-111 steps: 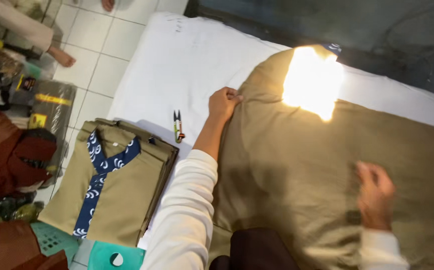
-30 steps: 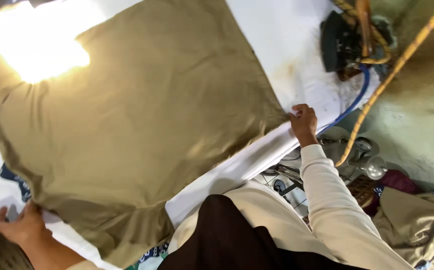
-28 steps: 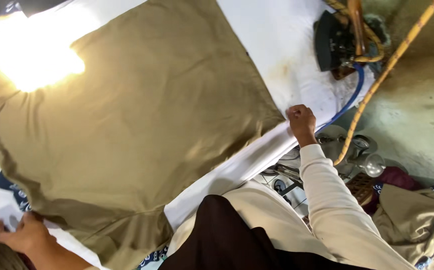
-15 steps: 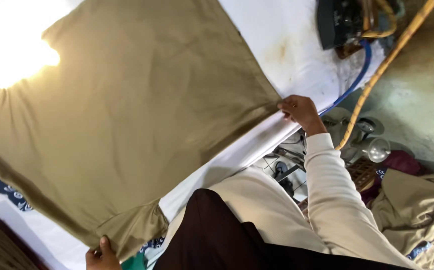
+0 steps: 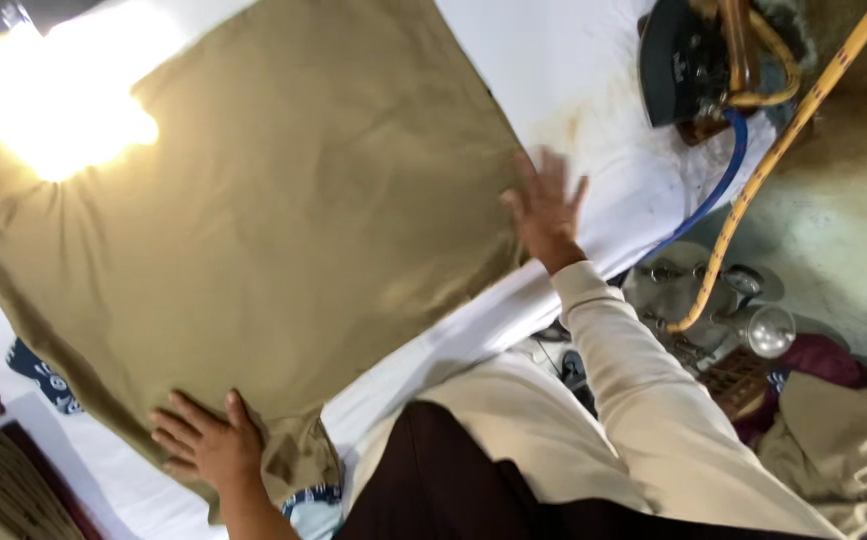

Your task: The person folds a tan garment with blue patterned trim by hand, irons the folded garment using a heavy industrial iron, and places it aside before starting on another piece of clothing.

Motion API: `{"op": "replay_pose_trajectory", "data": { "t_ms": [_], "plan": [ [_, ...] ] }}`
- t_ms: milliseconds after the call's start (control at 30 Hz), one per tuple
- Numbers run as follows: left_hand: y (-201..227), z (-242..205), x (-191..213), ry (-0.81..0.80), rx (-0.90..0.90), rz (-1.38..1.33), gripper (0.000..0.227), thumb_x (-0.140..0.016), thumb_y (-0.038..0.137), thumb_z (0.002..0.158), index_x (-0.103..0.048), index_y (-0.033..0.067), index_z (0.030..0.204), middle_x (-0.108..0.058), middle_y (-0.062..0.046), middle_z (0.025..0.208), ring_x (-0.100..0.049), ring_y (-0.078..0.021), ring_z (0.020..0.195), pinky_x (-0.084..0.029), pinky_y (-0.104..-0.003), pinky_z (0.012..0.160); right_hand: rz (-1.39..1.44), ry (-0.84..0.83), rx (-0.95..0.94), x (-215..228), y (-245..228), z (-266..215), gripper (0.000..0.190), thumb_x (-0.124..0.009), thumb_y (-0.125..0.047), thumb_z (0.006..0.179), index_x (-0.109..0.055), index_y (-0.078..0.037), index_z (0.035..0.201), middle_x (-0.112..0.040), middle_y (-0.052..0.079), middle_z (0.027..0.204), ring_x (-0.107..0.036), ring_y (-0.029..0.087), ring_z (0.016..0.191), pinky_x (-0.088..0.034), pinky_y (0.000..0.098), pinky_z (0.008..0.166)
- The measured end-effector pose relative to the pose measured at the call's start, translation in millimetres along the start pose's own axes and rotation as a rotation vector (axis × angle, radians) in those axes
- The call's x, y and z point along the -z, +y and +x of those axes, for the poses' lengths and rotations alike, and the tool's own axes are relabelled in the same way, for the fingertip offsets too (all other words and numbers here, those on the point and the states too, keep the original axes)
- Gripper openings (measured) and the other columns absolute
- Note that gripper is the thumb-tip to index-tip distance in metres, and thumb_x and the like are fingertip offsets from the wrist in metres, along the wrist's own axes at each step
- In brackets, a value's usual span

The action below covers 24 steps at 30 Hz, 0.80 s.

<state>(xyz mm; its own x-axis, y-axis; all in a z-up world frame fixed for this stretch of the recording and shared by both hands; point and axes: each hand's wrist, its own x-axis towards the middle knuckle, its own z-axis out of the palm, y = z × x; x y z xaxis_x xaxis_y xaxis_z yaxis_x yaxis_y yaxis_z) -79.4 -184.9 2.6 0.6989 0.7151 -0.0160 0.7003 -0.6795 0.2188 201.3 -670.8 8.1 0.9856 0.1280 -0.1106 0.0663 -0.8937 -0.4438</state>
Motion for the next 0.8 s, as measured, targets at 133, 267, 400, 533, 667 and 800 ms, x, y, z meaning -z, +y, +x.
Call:
{"op": "replay_pose_trajectory", "data": {
  "t_ms": [133,267,400,533,667,800],
  "plan": [
    [33,12,21,-0.069,0.082,-0.069,0.086,-0.035,0.069,0.098,-0.017,0.0218,0.168,-0.006,-0.017,0.173,-0.008,-0.0455,0.158,-0.002,-0.085,0.109,0.43,0.175,-0.057,2,-50,20,0.071,-0.046,-0.032,0.095,-0.027,-0.013,0.161,-0.028,0.008,0.168,-0.024,0.028,0.153,-0.019,0.051,0.125],
    [57,40,19,-0.235,0.082,-0.048,0.091,-0.021,0.08,0.092,-0.004,0.0316,0.167,0.006,-0.006,0.175,0.008,-0.0338,0.16,0.011,-0.075,0.115,-0.255,0.081,0.765,-30,-79,70,0.065,-0.031,-0.061,0.109,-0.028,-0.029,0.165,-0.018,0.008,0.173,-0.013,0.037,0.16,-0.008,0.0624,0.126],
    [70,51,28,-0.367,0.256,-0.017,0.09,-0.027,0.073,0.092,0.005,0.0335,0.166,0.018,-0.001,0.174,0.019,-0.029,0.159,0.014,-0.075,0.115,0.36,-0.05,0.221,-6,-18,137,0.062,-0.064,-0.03,0.098,-0.046,-0.01,0.154,-0.032,0.012,0.166,-0.017,0.028,0.157,-0.009,0.0421,0.129],
    [114,70,38,-0.194,0.217,-0.091,0.087,-0.049,0.067,0.093,-0.019,0.0297,0.166,0.0,-0.009,0.175,-0.001,-0.0415,0.159,-0.008,-0.082,0.112,-0.236,0.169,0.17,4,5,157,0.062,-0.039,-0.048,0.111,-0.031,-0.019,0.166,-0.022,0.017,0.171,-0.012,0.046,0.154,-0.011,0.0704,0.118],
    [198,97,2,-0.186,-0.315,-0.308,0.078,-0.041,0.065,0.104,-0.018,0.0261,0.168,-0.011,-0.012,0.174,-0.001,-0.0394,0.16,0.004,-0.076,0.115,0.04,0.325,0.692,-3,-98,125,0.06,-0.051,-0.047,0.109,-0.049,-0.015,0.16,-0.026,0.011,0.17,-0.006,0.032,0.158,0.01,0.0462,0.124],
    [251,117,-43,-0.18,-0.564,-0.219,0.073,-0.036,0.063,0.106,-0.017,0.0307,0.169,-0.007,-0.003,0.176,0.002,-0.0306,0.16,0.013,-0.071,0.116,-0.261,0.061,0.587,-42,-65,144,0.068,-0.033,-0.064,0.106,-0.019,-0.038,0.167,-0.005,0.006,0.174,0.001,0.039,0.157,-0.002,0.0711,0.119]
  ]
}}
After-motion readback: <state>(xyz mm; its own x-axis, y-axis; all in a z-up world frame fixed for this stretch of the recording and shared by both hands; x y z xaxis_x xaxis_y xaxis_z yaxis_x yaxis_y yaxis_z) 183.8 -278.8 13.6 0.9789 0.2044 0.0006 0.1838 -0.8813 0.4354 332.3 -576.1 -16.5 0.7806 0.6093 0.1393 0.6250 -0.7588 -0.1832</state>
